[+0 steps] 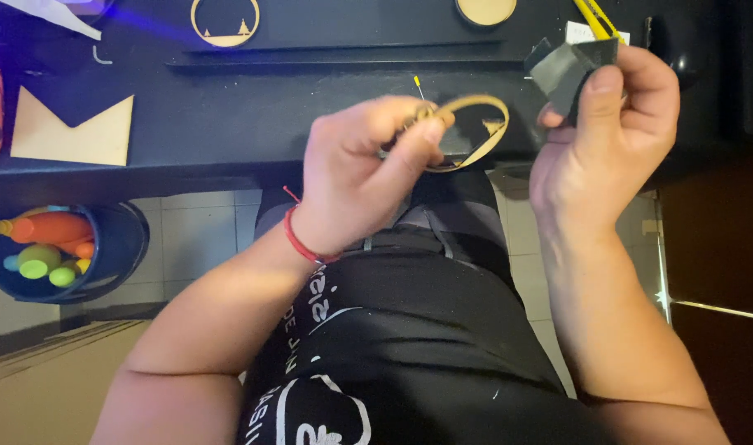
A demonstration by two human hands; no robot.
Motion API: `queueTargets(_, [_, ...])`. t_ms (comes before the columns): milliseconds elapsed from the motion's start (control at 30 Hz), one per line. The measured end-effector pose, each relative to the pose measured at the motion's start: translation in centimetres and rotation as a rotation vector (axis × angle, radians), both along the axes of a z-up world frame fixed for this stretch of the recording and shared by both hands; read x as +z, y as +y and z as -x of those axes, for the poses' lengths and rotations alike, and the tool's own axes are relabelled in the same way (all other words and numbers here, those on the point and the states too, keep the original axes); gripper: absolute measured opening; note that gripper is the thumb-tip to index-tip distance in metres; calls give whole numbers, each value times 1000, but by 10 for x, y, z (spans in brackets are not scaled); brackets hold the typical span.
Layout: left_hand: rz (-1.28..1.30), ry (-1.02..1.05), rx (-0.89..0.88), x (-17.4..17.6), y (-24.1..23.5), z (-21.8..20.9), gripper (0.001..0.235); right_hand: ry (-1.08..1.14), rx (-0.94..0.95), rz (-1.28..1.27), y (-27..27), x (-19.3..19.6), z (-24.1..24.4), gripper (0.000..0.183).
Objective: The person sands the edges of a small, circular wooden ornament with a bow design using a piece of sandpaper. They hold the ornament in one hand and rub the sandpaper against its edges and surface to smooth it. The person occasionally pauses to inspect the ornament before continuing to sand it.
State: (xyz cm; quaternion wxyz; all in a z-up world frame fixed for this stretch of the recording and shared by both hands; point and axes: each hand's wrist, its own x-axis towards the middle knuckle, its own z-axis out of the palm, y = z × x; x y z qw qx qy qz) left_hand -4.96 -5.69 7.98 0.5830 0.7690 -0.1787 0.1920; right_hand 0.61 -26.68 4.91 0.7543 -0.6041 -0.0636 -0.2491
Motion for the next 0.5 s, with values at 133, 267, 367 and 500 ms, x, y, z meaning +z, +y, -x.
queueTargets(133, [317, 172, -18, 10, -5, 0, 27, 43, 29, 24, 4, -2, 10, 25])
queueTargets(267, [276, 155, -29, 9, -4, -2, 34, 11, 169, 0, 12, -1, 27, 29])
queueTargets(367, [304, 169, -42, 9, -4, -3, 34, 77, 250, -67, 15, 1, 33, 27])
queueTargets(500, [375, 237, -58, 12, -5, -2, 32, 177, 348, -152, 22, 1, 42, 28])
